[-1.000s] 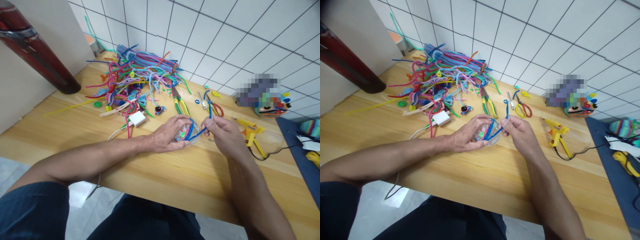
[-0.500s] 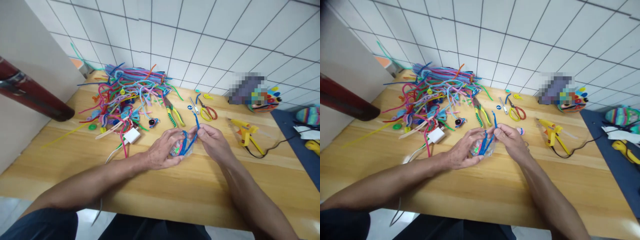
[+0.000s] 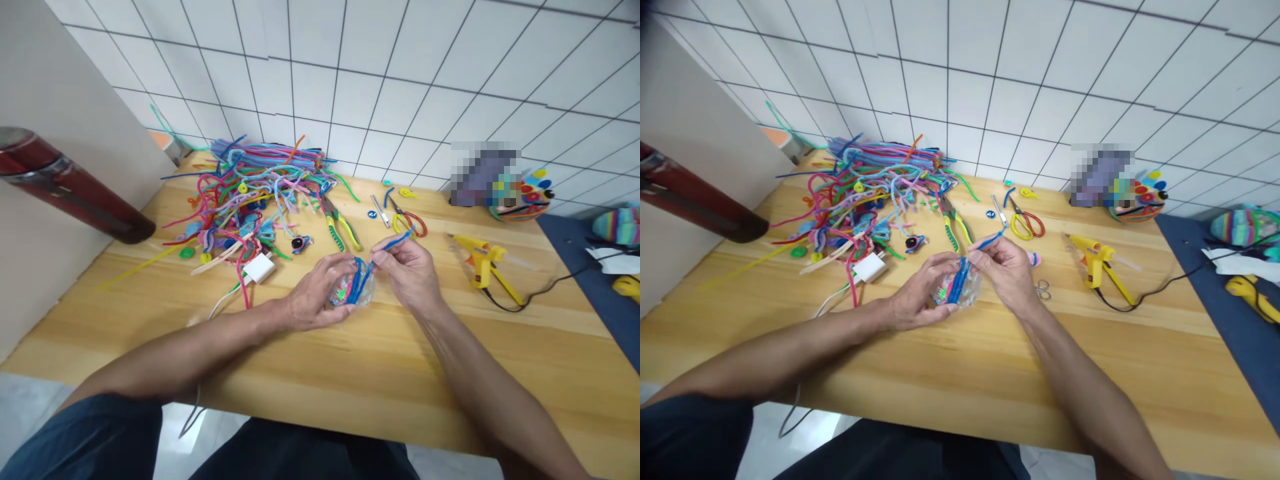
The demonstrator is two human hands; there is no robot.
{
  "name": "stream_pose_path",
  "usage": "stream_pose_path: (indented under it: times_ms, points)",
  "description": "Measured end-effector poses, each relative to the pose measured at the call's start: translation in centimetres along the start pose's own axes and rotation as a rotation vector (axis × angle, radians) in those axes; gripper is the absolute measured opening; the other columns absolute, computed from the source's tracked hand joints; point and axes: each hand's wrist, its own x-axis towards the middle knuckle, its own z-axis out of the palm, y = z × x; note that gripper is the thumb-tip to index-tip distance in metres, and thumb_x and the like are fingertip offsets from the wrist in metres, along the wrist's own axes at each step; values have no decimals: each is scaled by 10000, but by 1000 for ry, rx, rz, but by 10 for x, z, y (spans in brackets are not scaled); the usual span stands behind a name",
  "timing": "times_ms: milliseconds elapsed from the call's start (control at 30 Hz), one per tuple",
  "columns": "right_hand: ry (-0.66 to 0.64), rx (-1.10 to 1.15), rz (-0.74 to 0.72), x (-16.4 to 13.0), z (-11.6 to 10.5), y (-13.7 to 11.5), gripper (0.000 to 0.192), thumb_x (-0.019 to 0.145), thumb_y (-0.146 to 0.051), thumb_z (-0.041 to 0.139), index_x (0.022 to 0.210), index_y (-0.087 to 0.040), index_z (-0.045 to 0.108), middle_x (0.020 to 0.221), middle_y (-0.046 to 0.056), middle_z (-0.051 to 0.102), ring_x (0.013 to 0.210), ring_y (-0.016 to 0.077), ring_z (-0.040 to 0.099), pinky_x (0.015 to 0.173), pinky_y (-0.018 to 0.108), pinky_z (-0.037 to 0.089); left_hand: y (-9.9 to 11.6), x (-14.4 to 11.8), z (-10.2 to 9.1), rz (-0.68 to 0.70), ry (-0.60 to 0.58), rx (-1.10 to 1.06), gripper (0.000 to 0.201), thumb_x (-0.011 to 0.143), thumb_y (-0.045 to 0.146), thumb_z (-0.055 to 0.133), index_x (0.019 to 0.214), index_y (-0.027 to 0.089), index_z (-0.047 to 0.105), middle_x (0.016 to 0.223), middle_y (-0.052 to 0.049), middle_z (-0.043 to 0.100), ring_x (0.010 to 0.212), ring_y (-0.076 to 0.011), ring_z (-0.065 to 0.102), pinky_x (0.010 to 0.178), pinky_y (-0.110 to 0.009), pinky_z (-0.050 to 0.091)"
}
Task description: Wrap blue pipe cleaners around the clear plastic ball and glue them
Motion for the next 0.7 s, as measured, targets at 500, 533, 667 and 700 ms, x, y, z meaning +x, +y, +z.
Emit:
stream_pose_path:
  times_ms: [500, 533, 667, 700]
  points:
    - [-75, -65, -14, 12, -3, -11, 454, 821, -679, 848, 945, -246, 793, 792, -3, 710, 685, 141, 621, 650, 287, 519, -5, -2, 2, -48, 69, -31, 738, 976, 387, 742, 1603, 288, 365, 1538, -199, 479, 1457, -369, 511, 1183, -623, 506]
    - [-125, -96, -2, 12, -4, -12, 469, 808, -689, 853, 949, -245, 797, 809, 2, 717, 712, 148, 634, 672, 292, 530, -6, -2, 2, -48, 75, -32, 733, 976, 391, 740, 1599, 286, 369, 1535, -198, 479, 1452, -370, 515, 1179, -623, 507]
    - [-231, -190, 4, 11, -5, -14, 489, 767, -708, 869, 839, -232, 784, 794, 22, 731, 770, 189, 667, 719, 326, 562, -8, 0, 2, -48, 83, -27, 724, 979, 393, 732, 1593, 280, 365, 1543, -197, 471, 1466, -367, 508, 1188, -626, 499]
    - [-223, -207, -3, 11, -5, -13, 488, 770, -707, 866, 797, -229, 773, 772, 24, 725, 760, 193, 662, 712, 330, 560, -8, 0, 1, -47, 76, -23, 726, 980, 398, 732, 1594, 284, 361, 1551, -194, 468, 1473, -366, 505, 1195, -627, 494]
